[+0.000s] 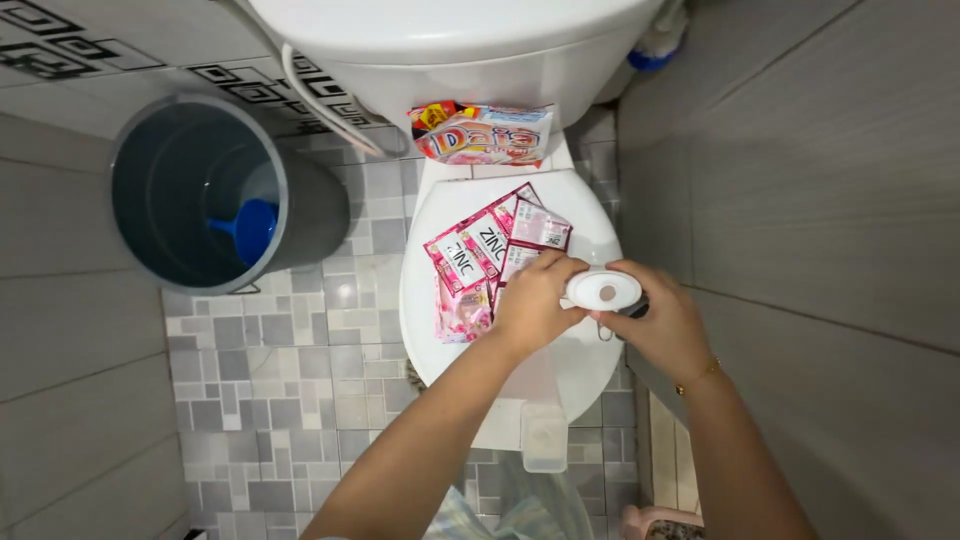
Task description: Organizing and preparing laundry detergent and shampoo packets by cutting them from strips and placing them into a storage container in a bathroom environment.
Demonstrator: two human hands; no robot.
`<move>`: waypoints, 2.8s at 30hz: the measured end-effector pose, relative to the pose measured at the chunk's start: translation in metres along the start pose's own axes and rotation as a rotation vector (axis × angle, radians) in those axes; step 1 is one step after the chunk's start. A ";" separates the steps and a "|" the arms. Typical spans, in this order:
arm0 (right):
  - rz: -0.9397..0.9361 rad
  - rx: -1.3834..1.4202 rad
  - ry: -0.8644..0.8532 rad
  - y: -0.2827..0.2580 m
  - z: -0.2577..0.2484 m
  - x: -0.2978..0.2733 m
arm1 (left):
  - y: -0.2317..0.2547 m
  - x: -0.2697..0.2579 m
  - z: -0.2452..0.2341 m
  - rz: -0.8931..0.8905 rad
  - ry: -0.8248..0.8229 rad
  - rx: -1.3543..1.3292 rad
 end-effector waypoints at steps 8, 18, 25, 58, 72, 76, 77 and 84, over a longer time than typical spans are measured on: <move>0.118 0.165 0.106 0.050 0.006 -0.012 | -0.093 0.008 -0.011 -0.365 0.097 -0.007; 0.200 0.259 0.213 0.064 0.015 -0.030 | -0.152 -0.005 -0.028 -0.757 -0.250 0.589; 0.439 0.528 0.189 0.056 0.046 -0.021 | -0.171 -0.030 -0.071 -0.748 -0.110 0.555; 0.352 0.160 0.093 0.062 0.093 0.045 | -0.173 -0.112 -0.049 -0.911 0.076 -0.018; 0.552 -0.082 0.213 0.161 0.115 -0.034 | -0.133 -0.084 0.005 0.168 -0.444 0.731; 0.492 -0.203 0.151 0.151 0.121 -0.039 | -0.134 -0.086 -0.006 0.165 -0.478 0.723; 0.486 -0.230 0.161 0.142 0.118 -0.039 | -0.133 -0.086 -0.010 0.173 -0.462 0.704; 0.494 -0.354 0.072 0.113 0.119 -0.037 | -0.114 -0.087 -0.037 0.127 -0.253 0.471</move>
Point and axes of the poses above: each hand's wrist, its own x-axis towards the middle knuckle, its own z-axis out of the palm, y = z × x, the point moved 10 cm from there along x, towards the middle knuckle, and after that the axes turned 7 degrees about z, right-handed, at the moved point
